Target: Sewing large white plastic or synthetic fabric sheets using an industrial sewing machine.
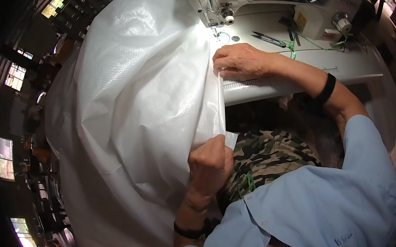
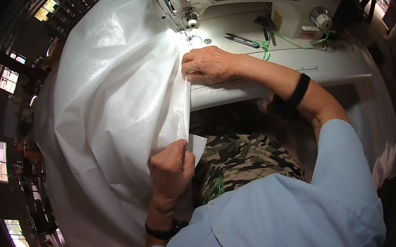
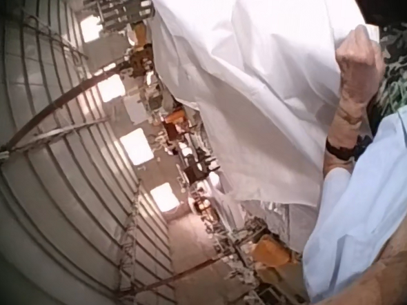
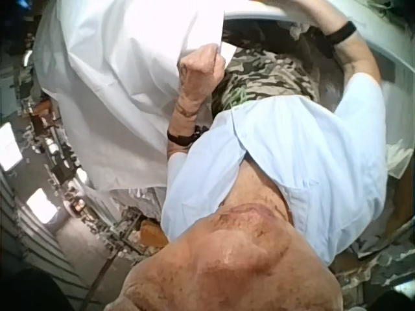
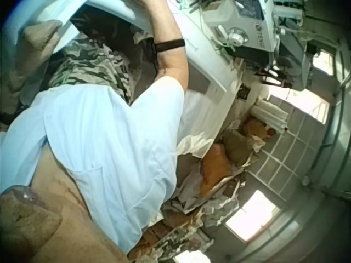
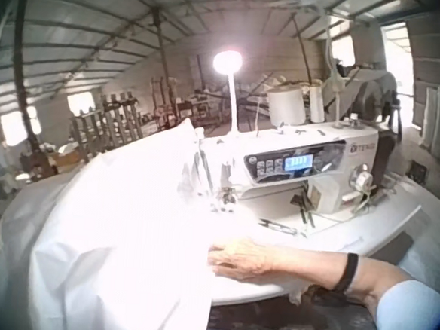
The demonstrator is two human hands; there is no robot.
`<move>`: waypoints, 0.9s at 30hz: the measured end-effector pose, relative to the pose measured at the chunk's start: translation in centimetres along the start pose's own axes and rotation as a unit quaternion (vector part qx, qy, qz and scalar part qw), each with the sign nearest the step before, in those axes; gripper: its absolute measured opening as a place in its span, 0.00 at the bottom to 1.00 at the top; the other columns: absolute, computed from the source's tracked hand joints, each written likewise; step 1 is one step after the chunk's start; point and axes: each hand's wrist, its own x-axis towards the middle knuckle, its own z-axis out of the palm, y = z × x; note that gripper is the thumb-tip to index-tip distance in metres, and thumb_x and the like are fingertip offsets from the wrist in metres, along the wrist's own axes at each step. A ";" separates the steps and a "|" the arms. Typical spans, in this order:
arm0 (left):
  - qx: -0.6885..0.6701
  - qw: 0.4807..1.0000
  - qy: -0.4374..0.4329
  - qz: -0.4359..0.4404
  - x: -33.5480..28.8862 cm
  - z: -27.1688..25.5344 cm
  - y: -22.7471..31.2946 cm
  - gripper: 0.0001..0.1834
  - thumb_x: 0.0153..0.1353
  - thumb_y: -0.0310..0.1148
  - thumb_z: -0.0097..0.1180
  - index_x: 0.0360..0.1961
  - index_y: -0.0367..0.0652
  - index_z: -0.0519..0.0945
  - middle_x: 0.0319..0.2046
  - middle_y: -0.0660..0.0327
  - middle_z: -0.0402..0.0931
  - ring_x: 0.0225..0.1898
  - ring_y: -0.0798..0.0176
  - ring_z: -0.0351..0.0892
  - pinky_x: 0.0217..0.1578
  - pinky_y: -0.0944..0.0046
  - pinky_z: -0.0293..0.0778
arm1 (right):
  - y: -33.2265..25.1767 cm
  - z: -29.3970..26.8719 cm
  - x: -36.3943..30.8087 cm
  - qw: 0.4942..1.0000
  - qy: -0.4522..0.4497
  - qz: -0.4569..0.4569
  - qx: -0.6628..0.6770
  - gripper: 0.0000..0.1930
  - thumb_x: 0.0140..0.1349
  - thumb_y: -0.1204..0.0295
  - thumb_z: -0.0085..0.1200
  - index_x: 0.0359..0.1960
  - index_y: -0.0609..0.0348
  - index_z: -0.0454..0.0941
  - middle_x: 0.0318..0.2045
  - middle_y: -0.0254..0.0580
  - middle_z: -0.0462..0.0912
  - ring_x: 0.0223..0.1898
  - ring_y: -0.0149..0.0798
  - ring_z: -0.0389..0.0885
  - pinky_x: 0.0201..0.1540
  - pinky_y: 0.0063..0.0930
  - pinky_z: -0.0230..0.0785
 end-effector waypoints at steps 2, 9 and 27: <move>-0.015 1.000 -0.014 -0.016 -0.1 1.1 0.6 0.05 0.51 0.20 0.58 0.31 0.35 0.80 0.20 0.51 0.75 0.19 0.49 0.77 0.22 0.56 0.72 | 0.7 -0.1 0.2 0.999 -0.041 -0.008 -0.016 0.10 0.68 0.62 0.52 0.39 0.55 0.78 0.40 0.43 0.77 0.44 0.46 0.78 0.45 0.43 0.73; -0.077 0.997 -0.026 -0.011 -0.5 4.3 1.0 0.05 0.52 0.21 0.58 0.32 0.36 0.78 0.20 0.51 0.75 0.19 0.49 0.77 0.21 0.56 0.72 | 1.2 0.2 -0.9 0.998 -0.057 0.012 -0.021 0.12 0.70 0.58 0.51 0.37 0.52 0.77 0.38 0.39 0.76 0.44 0.38 0.76 0.49 0.37 0.64; 0.002 0.999 -0.053 0.012 4.4 5.3 -1.9 0.08 0.54 0.25 0.58 0.24 0.41 0.70 0.18 0.53 0.70 0.18 0.47 0.74 0.21 0.52 0.70 | -0.1 1.7 -1.3 0.986 0.029 0.141 -0.082 0.29 0.62 0.50 0.58 0.48 0.67 0.75 0.56 0.59 0.76 0.62 0.54 0.68 0.66 0.46 0.55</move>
